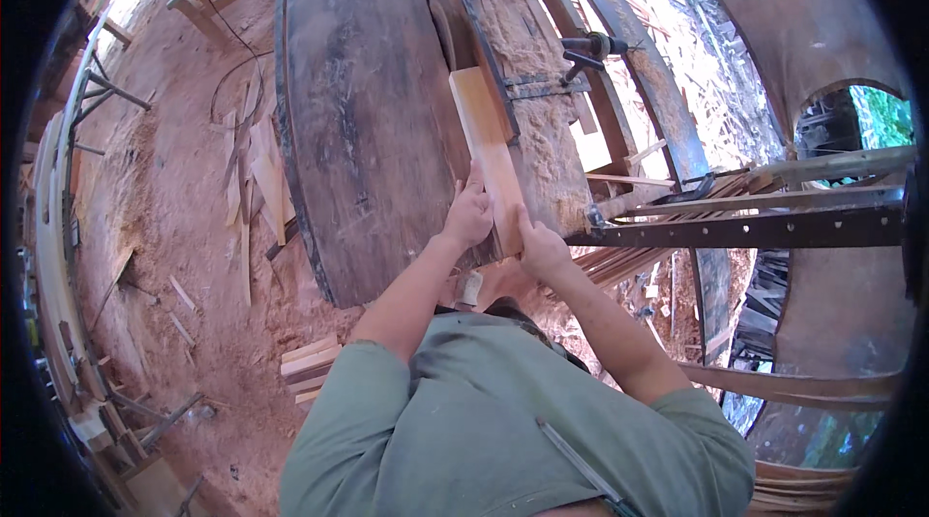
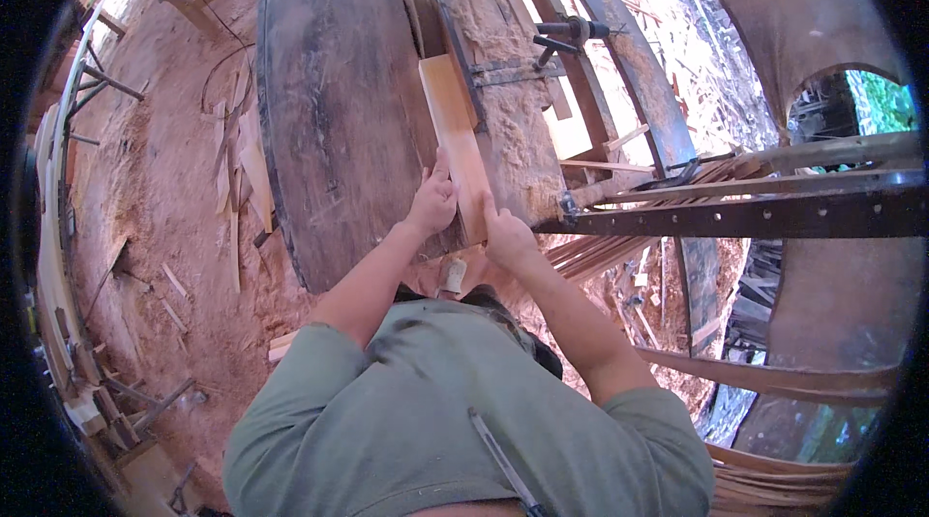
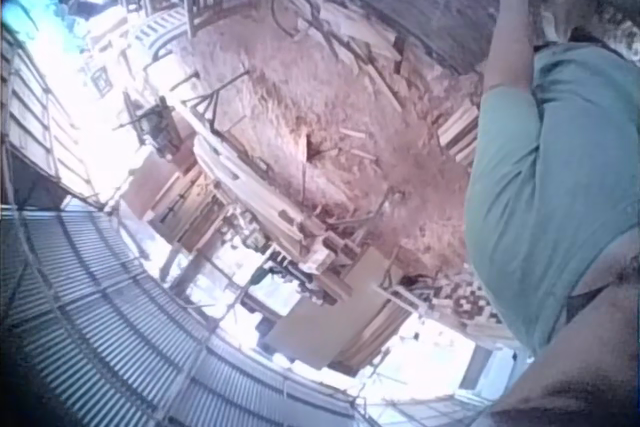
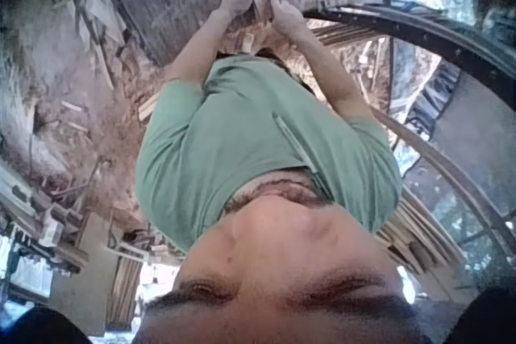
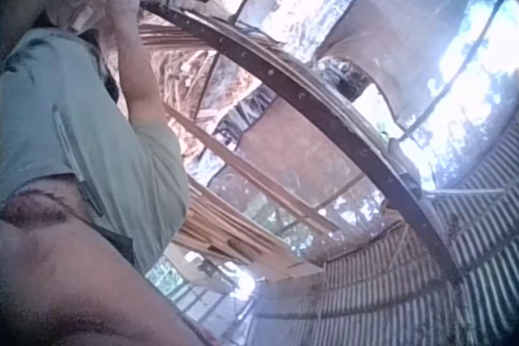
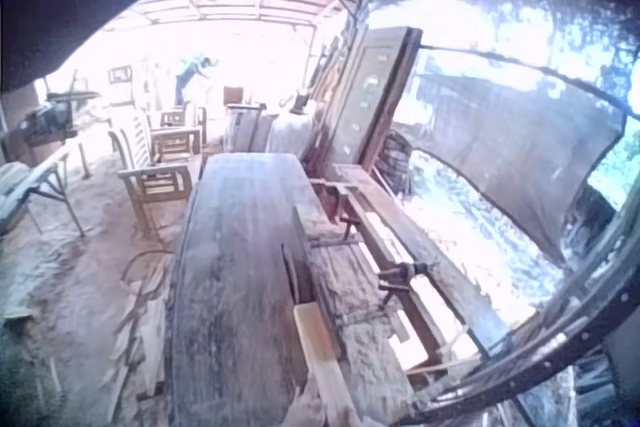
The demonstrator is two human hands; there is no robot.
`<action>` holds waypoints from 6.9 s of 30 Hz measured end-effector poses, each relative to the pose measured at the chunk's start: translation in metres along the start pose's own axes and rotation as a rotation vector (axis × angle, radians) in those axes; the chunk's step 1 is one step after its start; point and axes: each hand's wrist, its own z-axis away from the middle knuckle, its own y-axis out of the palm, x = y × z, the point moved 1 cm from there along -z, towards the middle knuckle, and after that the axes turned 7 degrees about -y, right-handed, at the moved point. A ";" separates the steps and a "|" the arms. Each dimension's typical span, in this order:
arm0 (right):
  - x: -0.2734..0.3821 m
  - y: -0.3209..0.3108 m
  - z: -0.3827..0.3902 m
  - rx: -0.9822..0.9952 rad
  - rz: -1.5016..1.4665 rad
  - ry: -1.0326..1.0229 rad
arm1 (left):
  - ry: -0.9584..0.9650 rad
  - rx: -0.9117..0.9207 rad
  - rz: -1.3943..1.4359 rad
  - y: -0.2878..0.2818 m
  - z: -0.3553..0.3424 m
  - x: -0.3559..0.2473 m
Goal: The person uses a table saw to cut various rectangular wood pieces. They guide each piece through the blade and stack the resulting smaller pieces on a nearby workbench.
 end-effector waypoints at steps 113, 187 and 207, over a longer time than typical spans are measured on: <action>-0.012 0.071 0.067 -0.166 -1.280 -0.097 | -0.359 -0.118 -0.070 0.006 0.043 -0.023; 0.001 -0.046 -0.101 -0.062 0.127 -0.115 | -0.186 -0.034 -0.185 -0.027 -0.080 -0.006; -0.022 -0.014 -0.077 -0.117 0.121 -0.183 | -0.180 -0.092 -0.159 -0.002 -0.054 -0.005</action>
